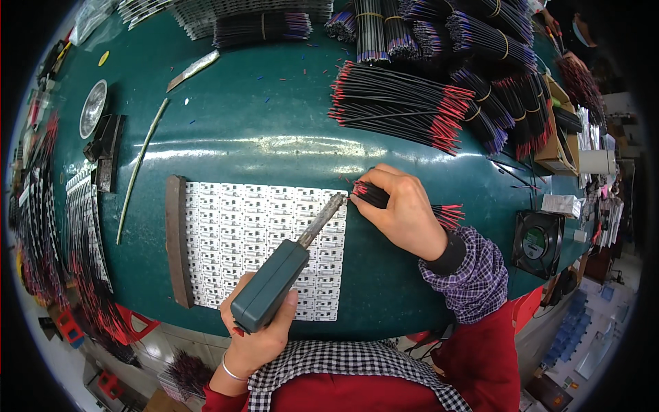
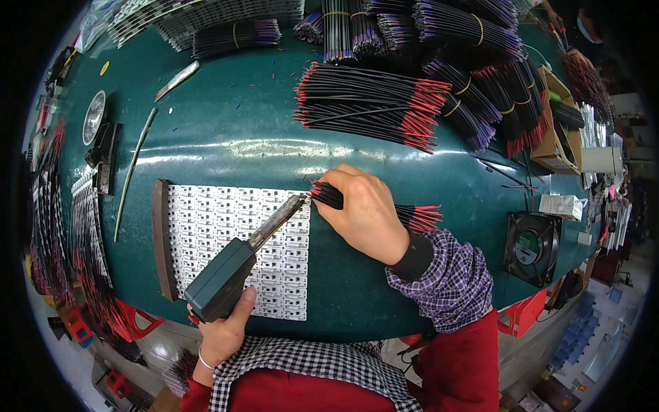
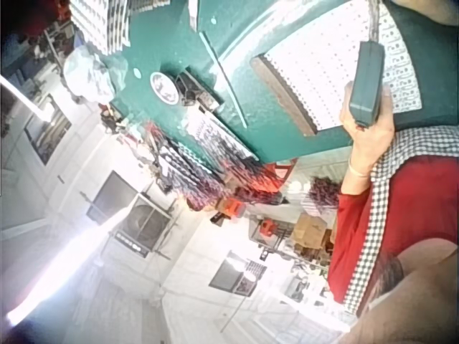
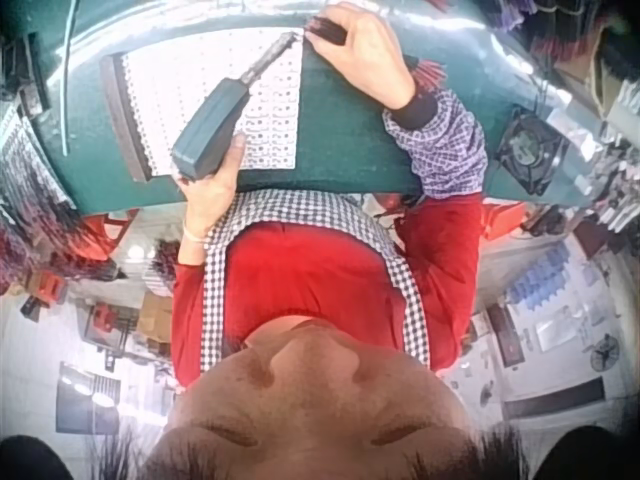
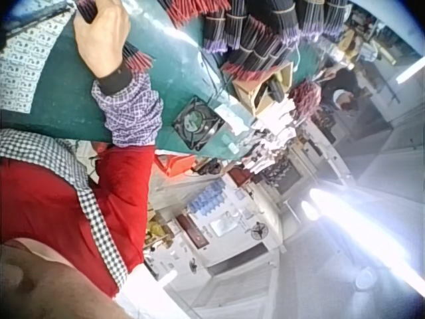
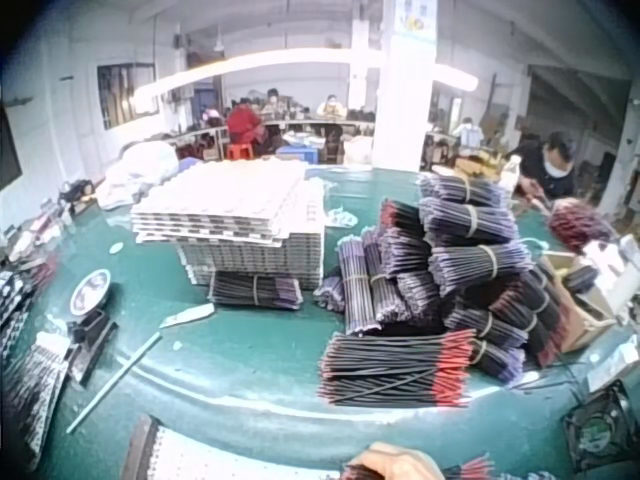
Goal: The person solders wires onto a circuit board using a soldering tool, moves the finished board onto a stack, places a new circuit board onto the table, and solders wires onto it.
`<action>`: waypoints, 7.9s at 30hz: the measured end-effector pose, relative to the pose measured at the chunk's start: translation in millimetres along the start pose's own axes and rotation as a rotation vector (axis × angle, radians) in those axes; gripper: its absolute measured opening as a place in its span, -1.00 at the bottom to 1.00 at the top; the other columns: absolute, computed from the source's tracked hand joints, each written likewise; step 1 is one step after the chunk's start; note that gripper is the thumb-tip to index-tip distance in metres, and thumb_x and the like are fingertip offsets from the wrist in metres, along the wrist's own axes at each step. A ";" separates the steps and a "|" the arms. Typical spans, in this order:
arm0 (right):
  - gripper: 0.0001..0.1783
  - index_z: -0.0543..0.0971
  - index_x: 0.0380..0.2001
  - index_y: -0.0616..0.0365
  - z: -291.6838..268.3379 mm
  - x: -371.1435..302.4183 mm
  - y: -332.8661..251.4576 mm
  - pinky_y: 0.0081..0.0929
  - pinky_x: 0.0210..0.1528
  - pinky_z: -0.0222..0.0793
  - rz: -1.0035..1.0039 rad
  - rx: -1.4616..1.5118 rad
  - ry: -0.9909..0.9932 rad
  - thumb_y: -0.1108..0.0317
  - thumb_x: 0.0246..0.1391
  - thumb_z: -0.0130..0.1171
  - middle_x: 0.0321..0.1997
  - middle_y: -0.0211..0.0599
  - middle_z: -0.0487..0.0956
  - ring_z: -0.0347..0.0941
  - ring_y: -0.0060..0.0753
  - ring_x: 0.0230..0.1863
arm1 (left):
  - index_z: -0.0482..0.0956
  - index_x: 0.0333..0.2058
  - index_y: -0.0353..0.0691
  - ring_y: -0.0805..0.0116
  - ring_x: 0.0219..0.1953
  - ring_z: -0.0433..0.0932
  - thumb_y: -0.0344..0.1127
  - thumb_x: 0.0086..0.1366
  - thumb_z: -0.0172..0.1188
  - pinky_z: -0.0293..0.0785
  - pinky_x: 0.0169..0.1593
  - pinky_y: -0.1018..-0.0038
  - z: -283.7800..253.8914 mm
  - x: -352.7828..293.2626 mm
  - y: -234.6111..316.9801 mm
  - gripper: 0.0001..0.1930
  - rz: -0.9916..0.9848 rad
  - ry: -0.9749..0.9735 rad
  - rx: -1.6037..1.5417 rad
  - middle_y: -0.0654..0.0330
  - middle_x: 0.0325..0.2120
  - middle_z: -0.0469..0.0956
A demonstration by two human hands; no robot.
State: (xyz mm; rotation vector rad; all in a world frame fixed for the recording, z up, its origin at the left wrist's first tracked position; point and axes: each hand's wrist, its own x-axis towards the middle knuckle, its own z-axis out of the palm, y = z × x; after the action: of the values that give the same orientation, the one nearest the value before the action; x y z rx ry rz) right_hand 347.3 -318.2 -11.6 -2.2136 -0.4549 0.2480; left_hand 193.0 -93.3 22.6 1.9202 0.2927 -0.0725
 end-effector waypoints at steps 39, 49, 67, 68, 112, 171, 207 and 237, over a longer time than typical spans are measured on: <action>-0.80 0.63 -0.25 0.30 -6.1 6.0 1.3 -0.29 -0.29 0.35 -0.005 -0.026 -0.109 0.41 0.08 0.32 -0.36 -0.11 0.53 0.45 -0.07 -0.38 | 0.51 -0.01 -0.42 0.49 -0.53 0.46 -0.54 0.18 0.32 0.38 -0.48 0.55 -4.3 -17.9 2.1 -0.63 -0.230 0.186 -0.338 0.10 -0.27 0.59; -0.69 0.58 -0.17 0.30 -2.5 -23.3 -3.6 -0.27 -0.22 0.46 -0.388 -0.255 0.152 0.55 -0.06 0.24 -0.29 -0.21 0.49 0.49 -0.12 -0.28 | 0.34 0.15 -0.40 0.43 -0.55 0.46 -0.56 0.12 0.28 0.43 -0.54 0.56 -19.5 -10.1 5.1 -0.42 -0.339 0.187 -0.842 -0.06 -0.10 0.52; -0.57 0.60 -0.18 0.25 21.0 -40.8 6.9 -0.42 -0.38 0.47 -0.490 -0.369 0.241 0.62 -0.27 0.25 -0.33 -0.31 0.55 0.49 -0.32 -0.34 | 0.70 -0.27 -0.33 0.38 -0.42 0.65 -0.39 0.12 0.44 0.55 -0.33 0.46 -3.4 -22.2 0.7 -0.79 -0.107 0.069 -0.063 0.15 -0.43 0.68; -0.57 0.60 -0.18 0.25 21.6 -40.8 8.1 -0.42 -0.38 0.47 -0.489 -0.370 0.240 0.62 -0.27 0.25 -0.33 -0.31 0.55 0.49 -0.32 -0.34 | 0.70 -0.27 -0.33 0.38 -0.42 0.65 -0.39 0.12 0.44 0.55 -0.33 0.46 -2.8 -22.2 -0.9 -0.79 -0.108 0.068 -0.064 0.15 -0.43 0.68; -0.71 0.61 -0.29 0.18 17.9 -31.5 16.7 -0.47 -0.36 0.38 -0.580 -0.376 0.215 0.51 -0.21 0.24 -0.31 -0.42 0.57 0.51 -0.40 -0.27 | 0.65 -0.38 -0.38 0.43 -0.56 0.51 -0.55 0.09 0.34 0.39 -0.48 0.54 0.0 -18.2 2.3 -0.90 0.004 -0.040 0.063 0.14 -0.49 0.56; -0.65 0.61 -0.20 0.25 24.6 -61.1 2.5 -0.47 -0.38 0.43 -0.523 -0.460 0.198 0.46 -0.17 0.20 -0.28 -0.36 0.55 0.49 -0.37 -0.28 | 0.65 -0.35 -0.44 0.40 -0.56 0.50 -0.59 0.05 0.33 0.40 -0.48 0.52 -3.2 -37.3 -7.7 -0.86 0.112 0.017 0.090 0.11 -0.49 0.56; -0.52 0.63 -0.06 0.31 26.7 -79.9 -10.4 -0.45 -0.45 0.35 -0.505 -0.505 0.234 0.51 -0.18 0.22 -0.26 -0.27 0.52 0.44 -0.37 -0.36 | 0.53 0.05 -0.42 0.51 -0.51 0.49 -0.57 0.21 0.31 0.42 -0.48 0.56 -10.7 -67.5 -28.9 -0.60 -0.122 0.173 -0.273 0.09 -0.17 0.62; -0.73 0.60 -0.28 0.19 21.0 -59.1 2.1 -0.47 -0.34 0.42 -0.553 -0.438 0.181 0.47 -0.16 0.21 -0.23 -0.37 0.56 0.50 -0.39 -0.30 | 0.64 -0.33 -0.43 0.57 -0.53 0.47 -0.60 0.09 0.32 0.37 -0.47 0.60 1.9 -38.1 -4.8 -0.87 0.104 0.008 0.002 0.20 -0.49 0.55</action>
State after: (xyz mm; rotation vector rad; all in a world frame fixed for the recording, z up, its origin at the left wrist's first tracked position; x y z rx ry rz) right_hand 286.9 -328.4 -25.1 -2.3874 -1.0710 -0.3770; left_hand 155.3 -99.9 24.8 1.9348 0.1976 0.0038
